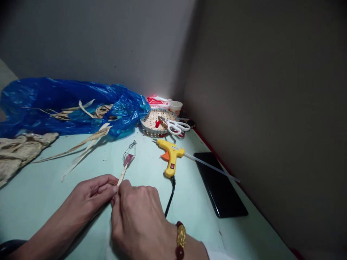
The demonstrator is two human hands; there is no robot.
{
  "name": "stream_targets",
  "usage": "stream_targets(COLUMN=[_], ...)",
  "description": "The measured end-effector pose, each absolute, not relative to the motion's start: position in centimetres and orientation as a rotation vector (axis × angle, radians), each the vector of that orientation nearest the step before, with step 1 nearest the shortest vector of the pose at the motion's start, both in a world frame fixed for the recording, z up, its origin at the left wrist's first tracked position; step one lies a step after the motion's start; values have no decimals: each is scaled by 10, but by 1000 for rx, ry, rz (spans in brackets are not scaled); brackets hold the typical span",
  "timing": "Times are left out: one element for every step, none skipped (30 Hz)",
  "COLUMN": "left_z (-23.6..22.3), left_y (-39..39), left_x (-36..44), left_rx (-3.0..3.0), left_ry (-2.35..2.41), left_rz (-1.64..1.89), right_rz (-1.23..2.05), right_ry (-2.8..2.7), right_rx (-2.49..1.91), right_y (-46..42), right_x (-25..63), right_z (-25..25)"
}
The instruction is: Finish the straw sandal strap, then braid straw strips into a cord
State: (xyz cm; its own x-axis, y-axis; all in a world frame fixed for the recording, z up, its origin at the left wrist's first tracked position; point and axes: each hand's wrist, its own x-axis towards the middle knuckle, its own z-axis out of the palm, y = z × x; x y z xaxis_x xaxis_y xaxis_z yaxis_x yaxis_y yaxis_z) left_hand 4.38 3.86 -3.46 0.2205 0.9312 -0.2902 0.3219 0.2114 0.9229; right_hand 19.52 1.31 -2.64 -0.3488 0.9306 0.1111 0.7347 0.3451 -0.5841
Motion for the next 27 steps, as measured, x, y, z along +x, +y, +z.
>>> stream_targets(left_z=[-34,-33,-32,-31,-30,-29,-29,-29,-29,-29,-30,-31,-32,-33,-34,-35,-35,-35,-35,-35,-35,-34,-34,-34,-33,-33,-32], left_y=[38,38,38,38,37,37,37,37,38,38,38,38,38,37,37,37,37,37,38,38,39,39,40,40,41,41,41], left_x=[44,43,43,42,41,41,40,40,40,41,41,41,42,42,42,43,43,44,44,45,45,45,46,46,46,46,47], left_rx=[1330,1330,1334,1329,1316,1294,1274,1257,1245,1235,1230,1221,1212,1209,1217,1239,1270,1297,1320,1330,1325,1310,1297,1290,1287,1287,1288], left_ry=[1329,1339,1341,1328,1309,1291,1282,1285,1302,1324,1338,1340,1336,1333,1336,1348,1370,1392,1413,1421,1423,1424,1424,1416,1410,1407,1404], left_rz=[644,615,586,566,563,570,580,583,583,575,561,547,542,546,553,565,575,577,572,561,551,545,542,546,550,552,552], right_rz=[587,534,475,431,396,351,300,258,239,233,247,292,338,351,334,289,230,172,133,120,129,144,147,137,112,78,44], right_ry=[-2233,-2283,-2331,-2373,-2409,-2442,-2482,-2521,-2556,-2574,-2574,-2548,-2489,-2412,-2318,-2228,-2170,-2149,-2177,-2236,-2308,-2376,-2429,-2466,-2485,-2489,-2484], right_rx=[-1437,-1405,-1358,-1299,-1238,-1174,-1106,-1035,-973,-938,-934,-961,-1024,-1101,-1181,-1249,-1291,-1306,-1302,-1290,-1288,-1303,-1334,-1384,-1444,-1502,-1551], right_y=[12,11,10,9,8,7,6,4,4,3,4,6,10,14,20,27,34,41,48,55,60,63,66,67,68,68,67], right_x=[194,193,193,192,192,192,192,192,193,193,194,196,198,201,204,207,209,211,211,211,210,209,207,205,203,201,201], right_z=[-29,-32,-36,-40,-44,-49,-52,-55,-56,-56,-53,-49,-43,-37,-32,-27,-23,-21,-20,-21,-21,-22,-23,-24,-24,-25,-25])
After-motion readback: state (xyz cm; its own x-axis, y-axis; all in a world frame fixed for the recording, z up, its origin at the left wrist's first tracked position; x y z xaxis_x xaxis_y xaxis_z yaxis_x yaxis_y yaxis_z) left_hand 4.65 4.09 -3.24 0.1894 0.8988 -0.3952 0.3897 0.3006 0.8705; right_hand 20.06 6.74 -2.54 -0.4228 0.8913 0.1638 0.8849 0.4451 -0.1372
